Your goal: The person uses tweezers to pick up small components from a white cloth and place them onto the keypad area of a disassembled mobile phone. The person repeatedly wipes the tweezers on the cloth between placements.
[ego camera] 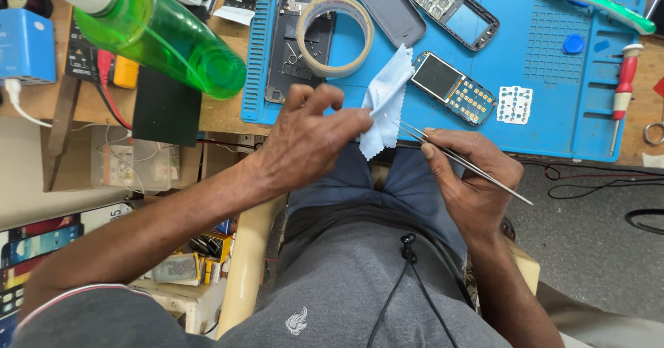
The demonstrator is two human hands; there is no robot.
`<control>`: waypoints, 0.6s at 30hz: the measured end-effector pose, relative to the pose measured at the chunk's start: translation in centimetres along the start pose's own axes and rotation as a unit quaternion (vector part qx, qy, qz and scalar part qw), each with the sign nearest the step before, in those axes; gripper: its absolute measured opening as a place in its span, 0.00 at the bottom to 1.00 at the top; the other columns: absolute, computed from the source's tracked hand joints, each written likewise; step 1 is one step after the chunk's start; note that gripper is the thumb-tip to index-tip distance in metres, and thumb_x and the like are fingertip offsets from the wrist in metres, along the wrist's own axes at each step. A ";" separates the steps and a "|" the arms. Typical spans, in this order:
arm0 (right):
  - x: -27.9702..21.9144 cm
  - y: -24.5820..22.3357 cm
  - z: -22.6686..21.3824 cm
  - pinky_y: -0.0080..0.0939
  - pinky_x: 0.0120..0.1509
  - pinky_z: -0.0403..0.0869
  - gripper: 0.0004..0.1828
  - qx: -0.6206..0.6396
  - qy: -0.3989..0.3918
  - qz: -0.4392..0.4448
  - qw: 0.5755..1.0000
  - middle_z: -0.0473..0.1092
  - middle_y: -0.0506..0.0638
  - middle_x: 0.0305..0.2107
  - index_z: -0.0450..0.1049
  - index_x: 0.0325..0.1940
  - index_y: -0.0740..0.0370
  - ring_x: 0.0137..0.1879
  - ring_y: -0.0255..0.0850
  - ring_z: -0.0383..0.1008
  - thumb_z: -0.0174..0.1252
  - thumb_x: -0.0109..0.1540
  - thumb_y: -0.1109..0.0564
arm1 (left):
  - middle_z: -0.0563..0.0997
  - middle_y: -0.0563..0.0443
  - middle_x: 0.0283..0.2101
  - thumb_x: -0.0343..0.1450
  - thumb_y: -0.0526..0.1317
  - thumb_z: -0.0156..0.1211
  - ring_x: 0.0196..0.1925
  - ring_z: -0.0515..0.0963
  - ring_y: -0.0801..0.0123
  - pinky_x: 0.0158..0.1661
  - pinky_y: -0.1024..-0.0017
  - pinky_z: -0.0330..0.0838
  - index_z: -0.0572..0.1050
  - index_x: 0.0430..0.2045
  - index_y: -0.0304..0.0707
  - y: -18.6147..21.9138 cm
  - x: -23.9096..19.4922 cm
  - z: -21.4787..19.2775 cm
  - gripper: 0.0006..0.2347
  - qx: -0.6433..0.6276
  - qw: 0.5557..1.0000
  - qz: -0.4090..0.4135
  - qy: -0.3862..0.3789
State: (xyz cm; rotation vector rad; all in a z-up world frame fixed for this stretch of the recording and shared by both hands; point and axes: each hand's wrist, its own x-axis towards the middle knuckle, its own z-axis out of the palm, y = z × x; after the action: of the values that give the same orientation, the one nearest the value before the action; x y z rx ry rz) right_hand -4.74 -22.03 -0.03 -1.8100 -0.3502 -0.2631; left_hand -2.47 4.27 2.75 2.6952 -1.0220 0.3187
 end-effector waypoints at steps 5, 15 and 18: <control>0.4 -0.7 0.3 0.34 0.58 0.80 0.10 -0.042 -0.002 -0.021 0.999 0.79 0.56 0.46 0.79 0.50 0.67 0.50 0.40 0.82 0.68 0.65 0.68 | 0.78 0.56 0.37 0.72 0.34 0.66 0.49 0.72 0.63 0.49 0.61 0.57 0.76 0.40 0.43 0.3 0.1 -0.1 0.07 -0.166 0.976 -0.119 0.075; 1.0 -0.9 1.0 0.38 0.60 0.83 0.12 -0.102 -0.041 -0.074 0.991 0.78 0.56 0.47 0.78 0.48 0.63 0.55 0.43 0.82 0.70 0.62 0.66 | 0.77 0.56 0.34 0.71 0.31 0.66 0.43 0.71 0.64 0.45 0.62 0.59 0.76 0.39 0.41 -0.9 -0.6 -0.9 0.08 -0.145 0.965 -0.178 0.124; 0.9 -0.6 1.0 0.38 0.60 0.83 0.12 -0.110 -0.041 -0.077 0.990 0.78 0.56 0.47 0.78 0.48 0.63 0.56 0.43 0.82 0.70 0.62 0.65 | 0.76 0.54 0.34 0.71 0.30 0.66 0.43 0.72 0.64 0.46 0.62 0.60 0.76 0.40 0.40 -0.7 -0.6 -0.6 0.08 -0.151 0.963 -0.177 0.137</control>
State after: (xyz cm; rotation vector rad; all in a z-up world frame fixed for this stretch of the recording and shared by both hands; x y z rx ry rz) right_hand -4.11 -20.81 0.53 -2.0174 -0.5370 -0.3461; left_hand -2.53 5.34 3.05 2.4073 -0.4548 0.4114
